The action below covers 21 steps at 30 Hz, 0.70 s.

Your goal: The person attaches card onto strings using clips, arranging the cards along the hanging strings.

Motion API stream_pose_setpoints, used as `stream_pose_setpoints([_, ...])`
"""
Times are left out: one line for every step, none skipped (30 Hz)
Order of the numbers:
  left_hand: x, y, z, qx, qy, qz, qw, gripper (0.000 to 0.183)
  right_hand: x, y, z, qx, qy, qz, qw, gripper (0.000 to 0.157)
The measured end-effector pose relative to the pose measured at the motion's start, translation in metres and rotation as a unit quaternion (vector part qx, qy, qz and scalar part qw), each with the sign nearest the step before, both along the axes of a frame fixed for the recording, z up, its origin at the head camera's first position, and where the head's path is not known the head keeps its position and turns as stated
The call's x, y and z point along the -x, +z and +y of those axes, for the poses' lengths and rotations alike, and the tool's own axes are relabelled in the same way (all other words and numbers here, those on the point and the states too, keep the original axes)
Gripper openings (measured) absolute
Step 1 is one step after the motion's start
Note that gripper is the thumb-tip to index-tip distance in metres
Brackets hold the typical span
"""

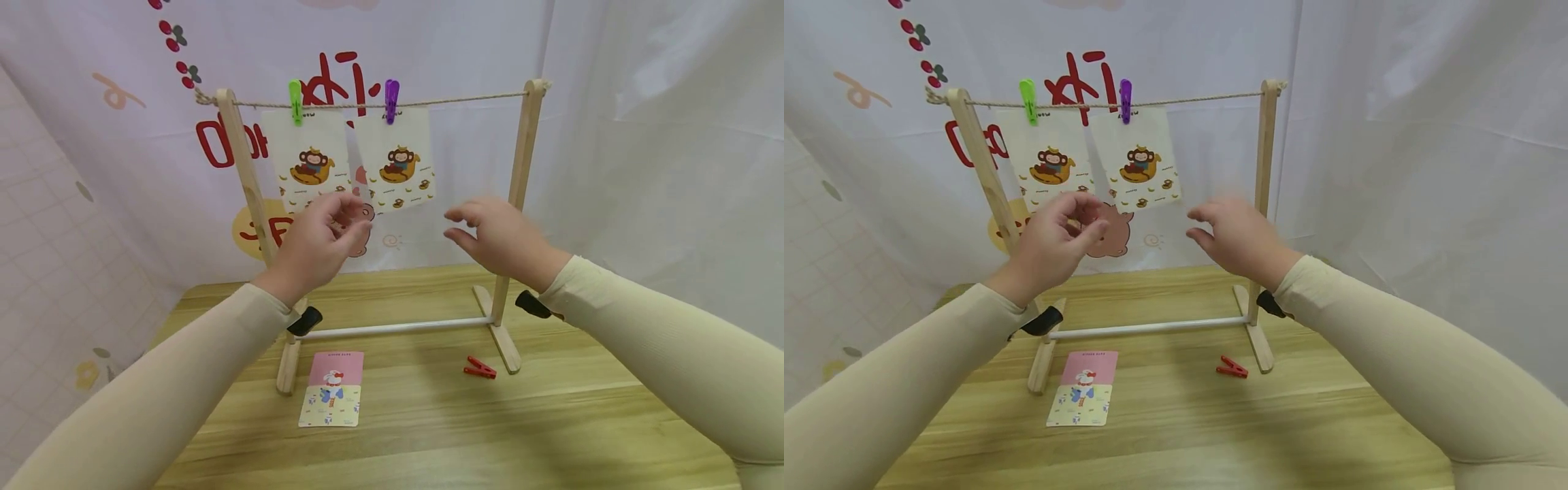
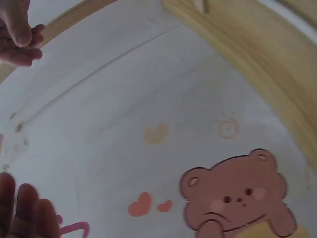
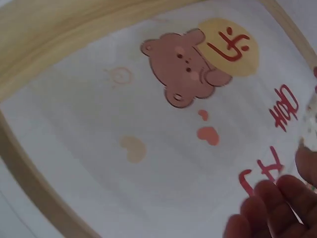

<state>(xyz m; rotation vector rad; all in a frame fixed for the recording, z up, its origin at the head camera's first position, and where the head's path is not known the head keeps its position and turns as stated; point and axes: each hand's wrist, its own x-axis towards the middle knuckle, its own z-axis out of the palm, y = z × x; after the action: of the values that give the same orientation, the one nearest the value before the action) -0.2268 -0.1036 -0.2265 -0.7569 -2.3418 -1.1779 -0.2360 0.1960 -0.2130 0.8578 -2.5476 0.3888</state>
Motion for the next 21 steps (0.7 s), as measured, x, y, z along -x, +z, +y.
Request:
stream_pose_setpoints([-0.001,-0.005,-0.003,0.033,0.002,-0.023,0.9992,0.032,0.0,-0.005,0.002,-0.017,-0.004,-0.022,1.0,0.027])
stream_pose_setpoints([-0.002,-0.01,-0.006,0.066,0.003,-0.046,0.9967,0.035,0.0,-0.011,0.004,-0.034,-0.008,-0.044,0.998,0.028])
stream_pose_setpoints([-0.003,-0.016,-0.008,0.1,0.008,-0.067,0.9927,0.038,0.0,-0.017,0.007,-0.049,-0.01,-0.064,0.997,0.029])
stream_pose_setpoints([-0.004,-0.022,-0.011,0.13,0.011,-0.086,0.9878,0.041,0.0,-0.023,0.009,-0.062,-0.013,-0.082,0.995,0.03])
stream_pose_setpoints([-0.005,-0.028,-0.013,0.16,0.015,-0.106,0.9813,0.044,0.001,-0.029,0.011,-0.074,-0.014,-0.101,0.992,0.031])
stream_pose_setpoints([-0.006,-0.035,-0.015,0.188,0.018,-0.126,0.9739,0.048,0.0,-0.036,0.012,-0.089,-0.016,-0.119,0.989,0.032])
stream_pose_setpoints([-0.007,-0.042,-0.017,0.215,0.018,-0.145,0.9656,0.051,0.0,-0.043,0.014,-0.101,-0.014,-0.134,0.986,0.033])
stream_pose_setpoints([-0.009,-0.049,-0.019,0.244,0.02,-0.163,0.9559,0.054,0.001,-0.05,0.015,-0.113,-0.011,-0.15,0.982,0.033])
stream_pose_setpoints([-0.01,-0.057,-0.021,0.268,0.021,-0.181,0.9461,0.057,0.001,-0.057,0.017,-0.126,-0.006,-0.163,0.978,0.033])
stream_pose_setpoints([-0.011,-0.065,-0.022,0.292,0.023,-0.197,0.9358,0.06,0.001,-0.064,0.018,-0.138,-0.003,-0.178,0.974,0.033])
stream_pose_setpoints([-0.013,-0.074,-0.024,0.313,0.023,-0.21,0.9257,0.063,0.0,-0.07,0.02,-0.15,0.004,-0.188,0.971,0.033])
stream_pose_setpoints([-0.015,-0.081,-0.025,0.329,0.026,-0.227,0.9162,0.066,0.0,-0.076,0.021,-0.158,0.009,-0.2,0.967,0.033])
stream_pose_setpoints([-0.016,-0.089,-0.026,0.346,0.027,-0.239,0.9069,0.069,0.0,-0.082,0.023,-0.164,0.013,-0.214,0.963,0.032])
stream_pose_setpoints([-0.017,-0.096,-0.027,0.353,0.03,-0.255,0.8996,0.071,0.001,-0.088,0.025,-0.17,0.013,-0.229,0.958,0.032])
stream_pose_setpoints([-0.019,-0.103,-0.028,0.358,0.031,-0.268,0.894,0.074,0.0,-0.093,0.027,-0.174,0.012,-0.244,0.954,0.032])
stream_pose_setpoints([-0.02,-0.108,-0.029,0.364,0.033,-0.277,0.8886,0.076,0.0,-0.098,0.028,-0.176,0.011,-0.258,0.95,0.033])
stream_pose_setpoints([-0.022,-0.114,-0.031,0.366,0.035,-0.287,0.8845,0.079,0.0,-0.102,0.03,-0.18,0.01,-0.27,0.946,0.034])
stream_pose_setpoints([-0.023,-0.119,-0.032,0.369,0.038,-0.297,0.8801,0.081,0.0,-0.106,0.031,-0.181,0.003,-0.285,0.941,0.035])
stream_pose_setpoints([-0.025,-0.123,-0.032,0.372,0.039,-0.301,0.877,0.082,-0.001,-0.11,0.033,-0.183,0.0,-0.294,0.938,0.036])
stream_pose_setpoints([-0.026,-0.127,-0.033,0.375,0.04,-0.304,0.8747,0.083,-0.001,-0.115,0.035,-0.183,-0.002,-0.3,0.936,0.037])
stream_pose_setpoints([-0.026,-0.13,-0.034,0.38,0.04,-0.303,0.8733,0.084,-0.001,-0.118,0.036,-0.185,-0.003,-0.304,0.935,0.038])
